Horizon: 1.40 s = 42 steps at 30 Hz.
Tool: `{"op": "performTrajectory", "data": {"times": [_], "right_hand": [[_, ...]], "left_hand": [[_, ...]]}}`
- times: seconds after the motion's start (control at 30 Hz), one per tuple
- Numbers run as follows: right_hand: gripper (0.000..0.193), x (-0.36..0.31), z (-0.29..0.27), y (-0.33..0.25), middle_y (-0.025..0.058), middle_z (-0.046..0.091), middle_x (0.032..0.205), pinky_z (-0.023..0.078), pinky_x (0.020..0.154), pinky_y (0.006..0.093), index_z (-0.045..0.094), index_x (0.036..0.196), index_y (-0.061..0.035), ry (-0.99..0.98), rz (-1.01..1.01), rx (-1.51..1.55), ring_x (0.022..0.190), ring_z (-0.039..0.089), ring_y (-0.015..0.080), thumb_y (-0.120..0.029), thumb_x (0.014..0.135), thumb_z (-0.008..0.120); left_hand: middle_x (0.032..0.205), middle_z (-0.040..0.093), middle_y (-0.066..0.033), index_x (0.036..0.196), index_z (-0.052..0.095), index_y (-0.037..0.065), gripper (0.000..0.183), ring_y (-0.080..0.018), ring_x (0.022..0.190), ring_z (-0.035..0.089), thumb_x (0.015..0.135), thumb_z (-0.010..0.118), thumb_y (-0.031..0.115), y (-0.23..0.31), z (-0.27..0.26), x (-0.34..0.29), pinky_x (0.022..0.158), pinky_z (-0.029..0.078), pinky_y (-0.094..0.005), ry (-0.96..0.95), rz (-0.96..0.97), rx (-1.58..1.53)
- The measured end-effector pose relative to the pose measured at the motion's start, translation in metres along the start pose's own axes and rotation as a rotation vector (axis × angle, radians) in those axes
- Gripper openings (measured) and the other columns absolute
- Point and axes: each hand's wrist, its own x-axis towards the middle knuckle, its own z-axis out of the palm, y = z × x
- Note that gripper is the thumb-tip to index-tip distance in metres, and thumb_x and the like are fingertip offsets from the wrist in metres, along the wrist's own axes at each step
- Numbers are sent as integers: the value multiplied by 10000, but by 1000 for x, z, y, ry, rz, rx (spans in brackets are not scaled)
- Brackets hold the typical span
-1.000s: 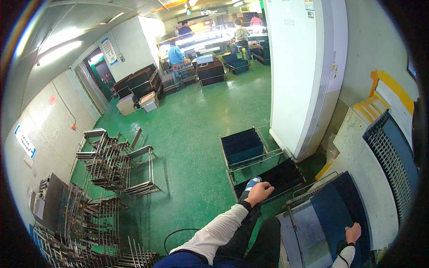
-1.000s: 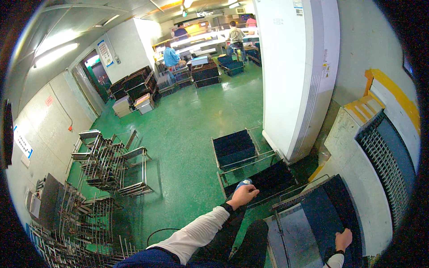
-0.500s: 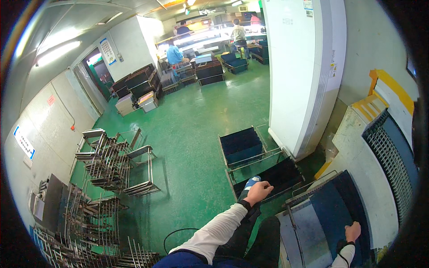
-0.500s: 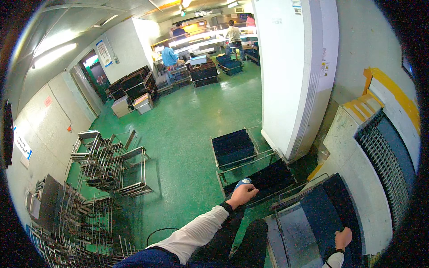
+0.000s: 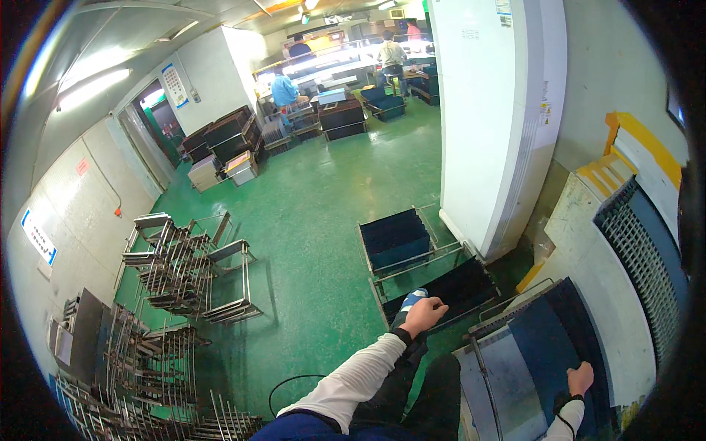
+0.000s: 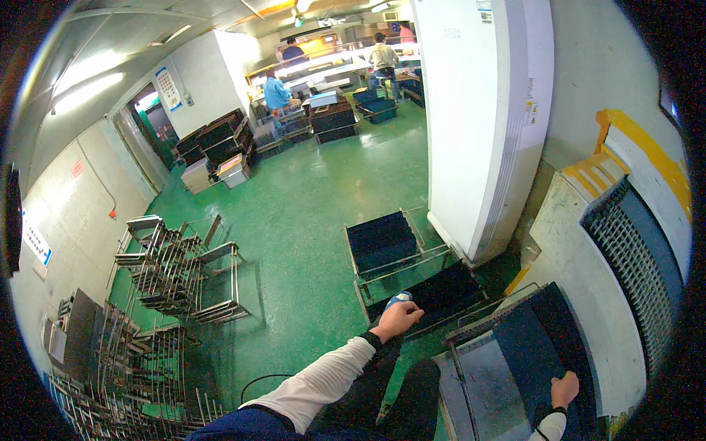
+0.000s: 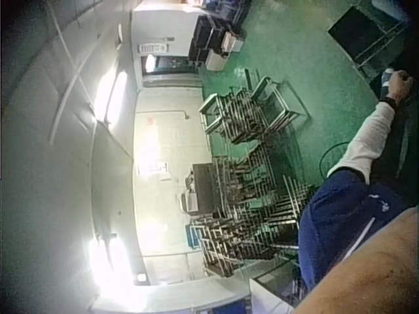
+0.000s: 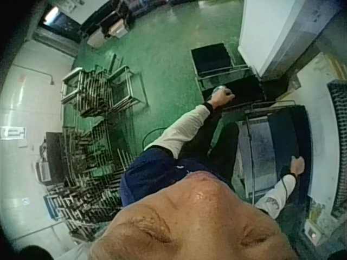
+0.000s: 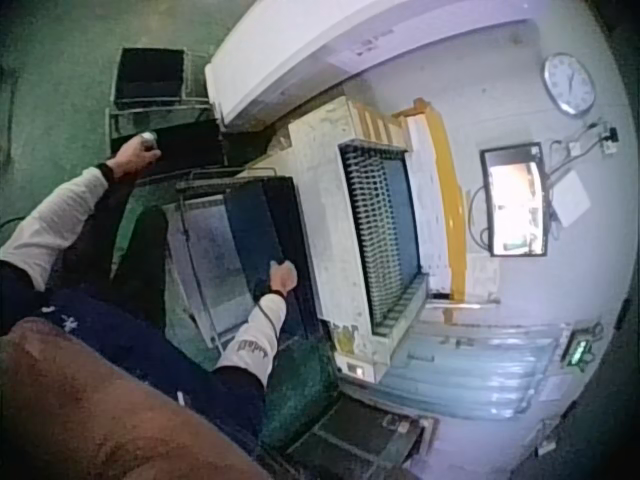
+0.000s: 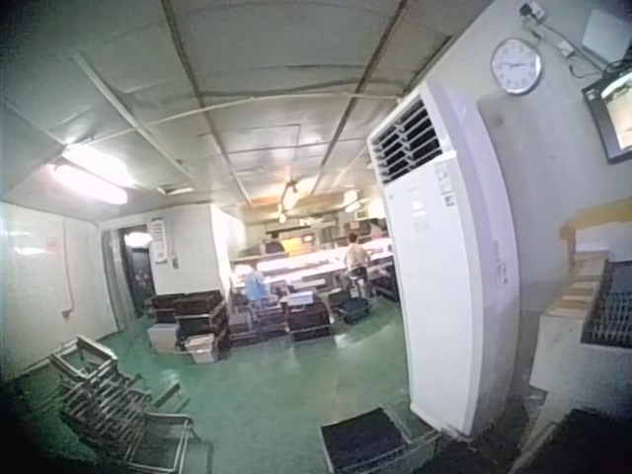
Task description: Taking processed blue rectangular panels from a machine output and placing them into metal drying/transport racks.
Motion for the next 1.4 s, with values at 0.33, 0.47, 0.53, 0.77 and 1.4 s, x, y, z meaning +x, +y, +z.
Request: {"op": "performTrajectory", "data": {"times": [0.33,0.47,0.53,0.77,1.4], "right_hand": [[456,2,8,8,226,665,1033,511,851,448,655,1001,29,-7,-44,-22,998,635,399,-158,629,841],[458,-11,1,-1,221,666,1035,510,853,450,656,998,30,-49,-13,1,998,634,396,-170,627,835],[439,-22,-3,-4,220,667,1033,508,850,452,660,993,28,-5,-31,15,997,633,397,-171,638,823],[309,-39,-26,0,207,673,985,498,844,484,678,944,-31,-110,-114,33,994,620,407,-278,761,710],[265,-10,-242,78,82,652,1040,478,850,385,647,1106,-83,301,11,1150,926,619,220,-247,901,682]], "left_hand": [[781,699,-91,906,710,56,309,-236,737,676,878,645,357,1,-2,-3,684,513,-364,-12,10,0],[786,697,-107,922,717,72,323,-267,751,677,876,635,381,2,-4,-5,704,517,-386,-16,18,65],[794,698,-118,937,720,77,327,-278,762,677,873,634,387,0,-3,-3,715,520,-394,-12,34,73],[801,682,-143,913,716,40,323,-283,766,661,854,656,353,2,-4,0,720,505,-407,-60,98,59],[703,695,-84,792,680,-29,254,-135,657,648,860,657,214,-36,-2,23,639,488,-287,-100,52,-245]]}}
